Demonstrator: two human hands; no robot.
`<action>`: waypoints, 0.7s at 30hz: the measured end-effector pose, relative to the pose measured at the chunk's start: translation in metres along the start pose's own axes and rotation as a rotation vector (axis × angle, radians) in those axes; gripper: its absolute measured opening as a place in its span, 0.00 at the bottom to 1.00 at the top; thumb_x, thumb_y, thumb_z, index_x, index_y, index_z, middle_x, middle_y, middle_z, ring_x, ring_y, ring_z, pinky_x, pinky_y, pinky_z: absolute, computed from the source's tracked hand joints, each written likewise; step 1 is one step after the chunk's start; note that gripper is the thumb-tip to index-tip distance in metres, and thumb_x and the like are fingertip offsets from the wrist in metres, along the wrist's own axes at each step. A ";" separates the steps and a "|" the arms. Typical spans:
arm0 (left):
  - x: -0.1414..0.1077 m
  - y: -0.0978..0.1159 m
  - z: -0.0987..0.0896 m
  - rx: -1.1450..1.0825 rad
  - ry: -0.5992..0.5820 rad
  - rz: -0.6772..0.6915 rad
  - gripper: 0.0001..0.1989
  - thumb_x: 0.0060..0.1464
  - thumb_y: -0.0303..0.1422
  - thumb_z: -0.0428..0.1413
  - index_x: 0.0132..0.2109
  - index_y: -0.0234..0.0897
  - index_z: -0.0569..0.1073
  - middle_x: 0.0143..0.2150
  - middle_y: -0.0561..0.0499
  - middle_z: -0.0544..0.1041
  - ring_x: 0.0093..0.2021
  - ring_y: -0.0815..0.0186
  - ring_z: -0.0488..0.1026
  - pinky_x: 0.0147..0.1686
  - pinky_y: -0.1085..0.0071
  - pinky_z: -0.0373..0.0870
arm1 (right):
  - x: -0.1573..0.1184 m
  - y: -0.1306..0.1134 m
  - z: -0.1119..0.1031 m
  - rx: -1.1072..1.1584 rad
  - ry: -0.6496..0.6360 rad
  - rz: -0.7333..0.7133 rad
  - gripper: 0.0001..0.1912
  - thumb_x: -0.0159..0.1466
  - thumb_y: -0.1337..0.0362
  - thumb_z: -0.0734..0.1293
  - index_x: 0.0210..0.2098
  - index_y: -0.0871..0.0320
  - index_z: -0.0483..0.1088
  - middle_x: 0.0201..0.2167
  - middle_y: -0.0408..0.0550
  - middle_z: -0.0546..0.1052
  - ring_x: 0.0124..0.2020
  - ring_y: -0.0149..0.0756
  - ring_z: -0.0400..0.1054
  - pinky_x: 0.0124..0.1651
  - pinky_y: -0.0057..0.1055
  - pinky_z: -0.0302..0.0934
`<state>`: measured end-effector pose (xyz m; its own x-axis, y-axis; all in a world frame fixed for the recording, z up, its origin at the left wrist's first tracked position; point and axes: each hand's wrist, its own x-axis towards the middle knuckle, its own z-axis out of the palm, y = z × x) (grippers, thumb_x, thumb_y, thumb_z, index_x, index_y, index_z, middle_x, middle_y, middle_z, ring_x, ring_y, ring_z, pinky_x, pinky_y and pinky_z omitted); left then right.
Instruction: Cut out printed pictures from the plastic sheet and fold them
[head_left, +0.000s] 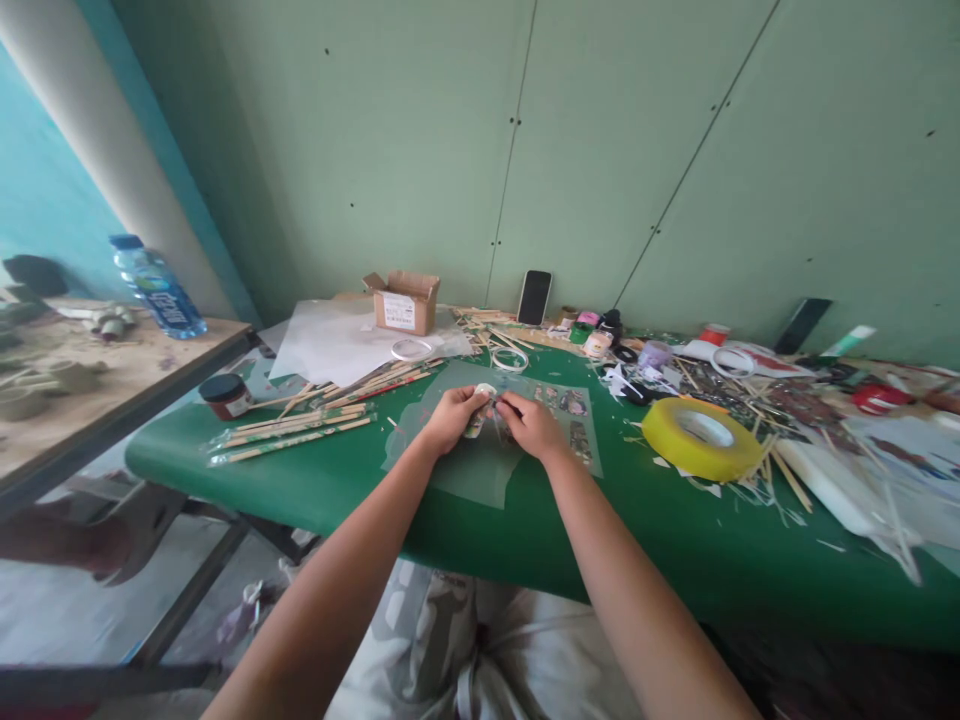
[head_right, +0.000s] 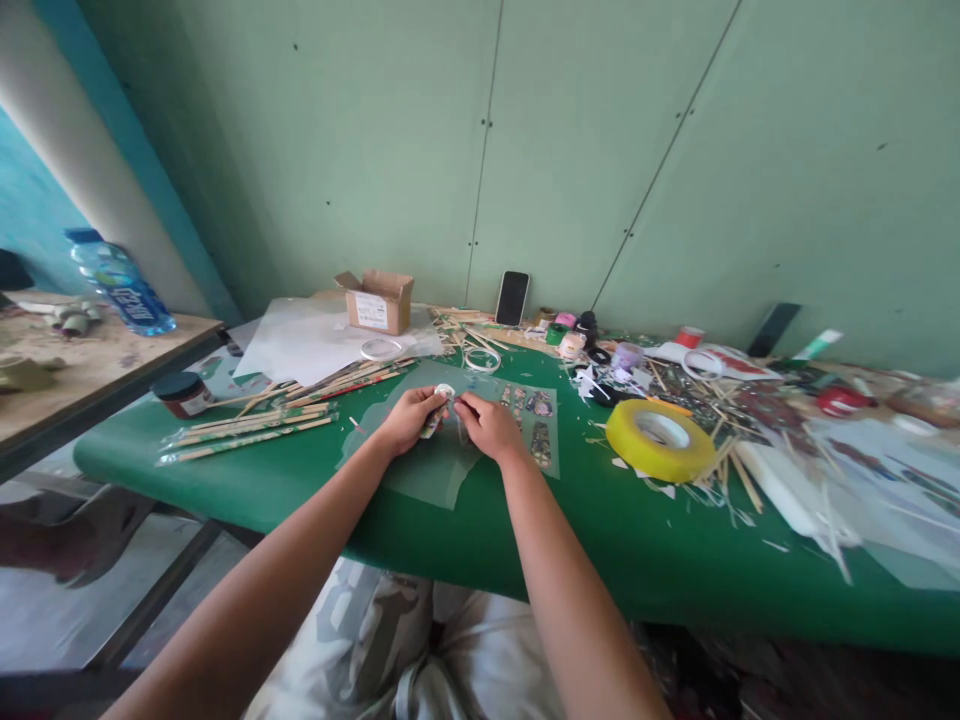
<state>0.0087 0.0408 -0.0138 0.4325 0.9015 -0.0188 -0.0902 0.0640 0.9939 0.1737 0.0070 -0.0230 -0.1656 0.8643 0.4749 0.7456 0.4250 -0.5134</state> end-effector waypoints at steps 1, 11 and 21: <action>0.000 0.000 0.000 0.006 -0.007 0.000 0.12 0.61 0.36 0.53 0.45 0.31 0.71 0.37 0.50 0.74 0.31 0.71 0.72 0.29 0.71 0.73 | 0.000 0.001 0.001 -0.004 0.003 0.004 0.13 0.68 0.56 0.60 0.42 0.58 0.71 0.34 0.46 0.77 0.33 0.33 0.72 0.38 0.34 0.66; -0.005 0.001 0.005 0.016 0.005 0.017 0.12 0.60 0.37 0.53 0.46 0.31 0.71 0.39 0.49 0.74 0.33 0.69 0.73 0.31 0.70 0.73 | 0.004 0.014 -0.003 -0.029 0.114 0.085 0.13 0.67 0.59 0.63 0.46 0.60 0.69 0.43 0.48 0.74 0.39 0.34 0.71 0.41 0.36 0.68; 0.000 0.002 0.007 -0.053 0.139 0.055 0.14 0.60 0.37 0.53 0.48 0.32 0.71 0.43 0.47 0.74 0.38 0.66 0.74 0.37 0.65 0.74 | 0.004 -0.004 0.013 -0.089 0.020 -0.001 0.12 0.68 0.59 0.62 0.45 0.59 0.69 0.40 0.47 0.75 0.35 0.31 0.71 0.38 0.33 0.69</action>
<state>0.0150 0.0377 -0.0107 0.2971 0.9547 0.0169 -0.1593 0.0321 0.9867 0.1616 0.0121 -0.0288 -0.1545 0.8578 0.4903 0.7999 0.3999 -0.4475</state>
